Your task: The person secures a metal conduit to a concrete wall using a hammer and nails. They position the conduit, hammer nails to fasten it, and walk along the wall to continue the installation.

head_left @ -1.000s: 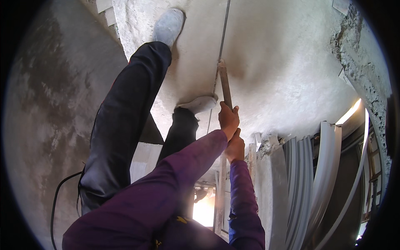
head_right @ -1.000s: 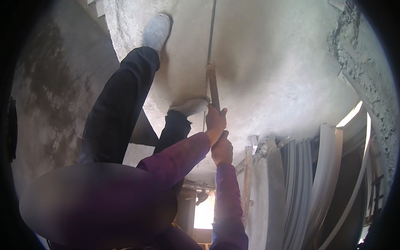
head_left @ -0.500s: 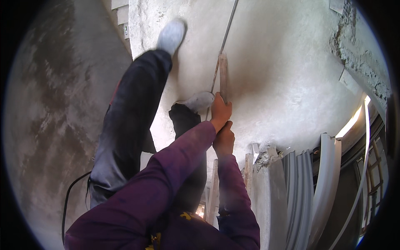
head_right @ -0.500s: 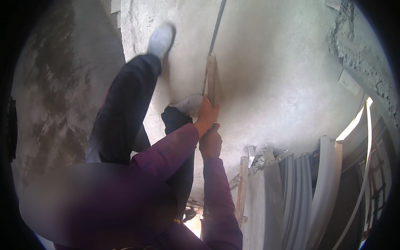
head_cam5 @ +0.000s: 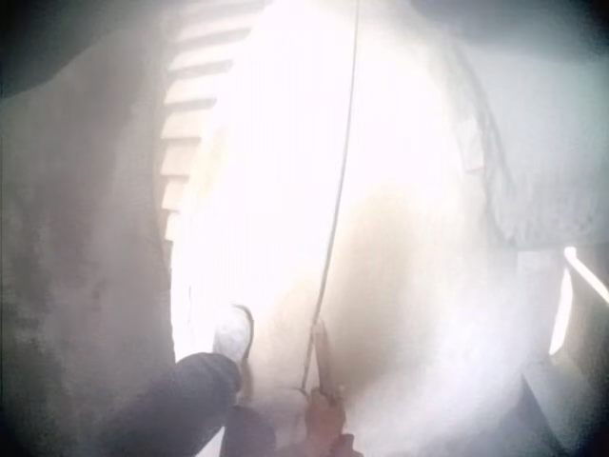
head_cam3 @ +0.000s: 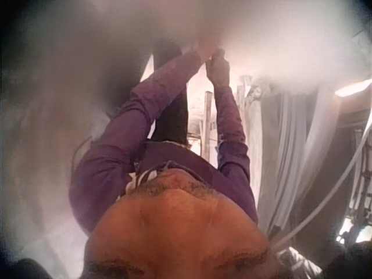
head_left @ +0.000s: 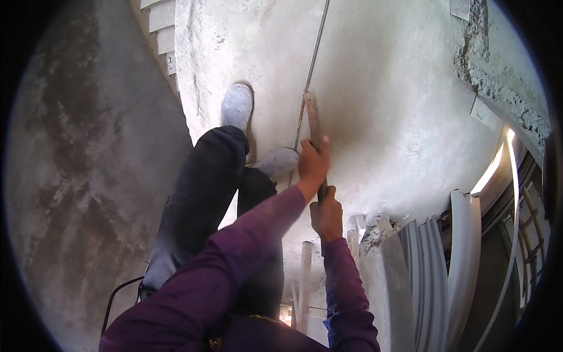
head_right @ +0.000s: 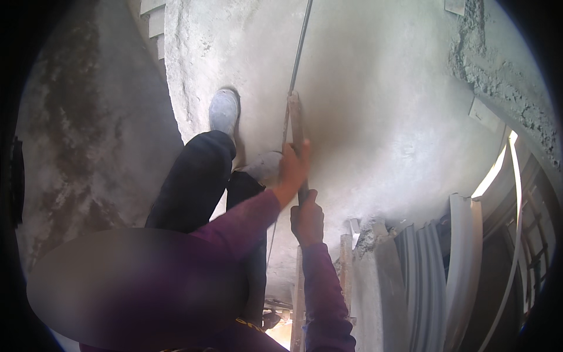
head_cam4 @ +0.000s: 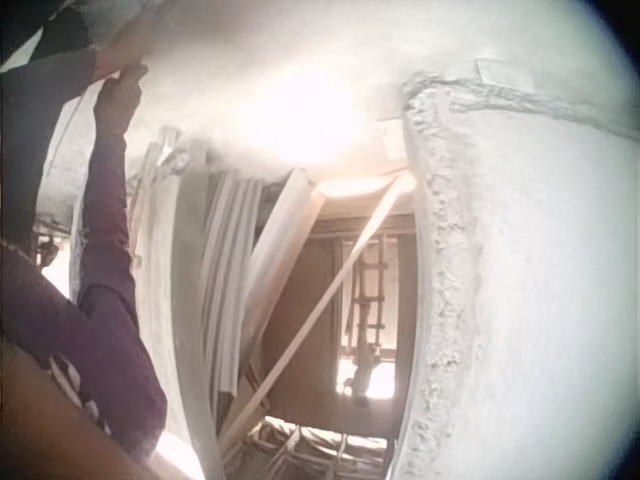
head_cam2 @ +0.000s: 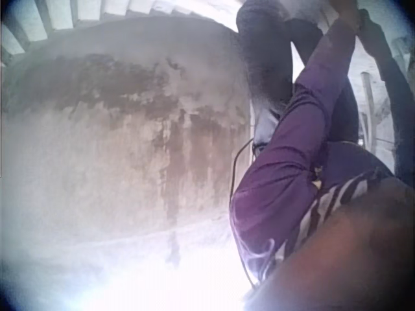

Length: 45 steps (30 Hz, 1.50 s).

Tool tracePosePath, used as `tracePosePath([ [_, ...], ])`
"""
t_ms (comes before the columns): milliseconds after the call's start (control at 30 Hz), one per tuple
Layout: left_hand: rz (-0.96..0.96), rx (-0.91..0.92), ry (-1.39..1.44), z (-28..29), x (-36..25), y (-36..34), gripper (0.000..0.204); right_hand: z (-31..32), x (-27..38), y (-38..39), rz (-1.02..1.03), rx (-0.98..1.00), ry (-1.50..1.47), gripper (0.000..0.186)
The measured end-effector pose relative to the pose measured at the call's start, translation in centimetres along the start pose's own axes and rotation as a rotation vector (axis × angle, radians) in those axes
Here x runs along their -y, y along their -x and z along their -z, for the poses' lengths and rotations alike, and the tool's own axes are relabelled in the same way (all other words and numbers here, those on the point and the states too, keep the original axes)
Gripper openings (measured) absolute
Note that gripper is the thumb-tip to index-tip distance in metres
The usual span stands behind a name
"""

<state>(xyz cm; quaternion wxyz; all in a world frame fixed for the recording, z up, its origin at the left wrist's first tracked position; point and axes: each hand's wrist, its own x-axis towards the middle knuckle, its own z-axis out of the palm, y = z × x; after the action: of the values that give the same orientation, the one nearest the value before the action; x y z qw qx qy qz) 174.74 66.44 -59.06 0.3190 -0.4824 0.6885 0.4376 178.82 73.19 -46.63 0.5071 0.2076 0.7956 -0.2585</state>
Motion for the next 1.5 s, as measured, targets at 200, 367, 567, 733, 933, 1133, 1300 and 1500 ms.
tracePosePath([
  [200, -0.664, -0.142, -0.237, 6.8, -6.0, -16.1, 0.037, 1.5, 0.8, 0.5, -0.038, 0.030, -0.077, 0.041],
  [367, -0.740, 0.312, -0.469, 6.4, -11.5, -21.9, 0.036, 4.4, 1.7, 1.5, -0.185, 0.241, -0.416, 0.055],
  [567, -0.636, 0.310, -0.467, 5.4, -10.5, -23.4, 0.030, 8.0, 4.3, 3.9, -0.334, 0.266, -0.818, 0.066],
  [733, -0.691, 0.318, -0.394, 5.7, -11.2, -22.5, 0.028, 10.4, 7.4, 5.9, -0.449, 0.168, -0.748, 0.069],
  [933, -0.620, 0.369, -0.395, 8.2, -13.3, -18.8, 0.030, 12.1, 6.9, 11.1, -0.485, 0.108, -0.511, 0.076],
  [1133, -0.697, 0.236, -0.359, 7.9, -14.4, -13.9, 0.026, 11.3, 6.5, 16.6, -0.499, 0.195, -0.526, 0.068],
  [1300, -0.669, 0.184, -0.409, 5.2, -14.8, -13.7, 0.023, 9.0, 6.6, 17.3, -0.504, 0.216, -0.546, 0.056],
  [1500, -0.678, 0.116, -0.473, 2.2, -13.7, -16.3, 0.025, 7.9, 3.9, 15.0, -0.473, 0.234, -0.572, 0.056],
])
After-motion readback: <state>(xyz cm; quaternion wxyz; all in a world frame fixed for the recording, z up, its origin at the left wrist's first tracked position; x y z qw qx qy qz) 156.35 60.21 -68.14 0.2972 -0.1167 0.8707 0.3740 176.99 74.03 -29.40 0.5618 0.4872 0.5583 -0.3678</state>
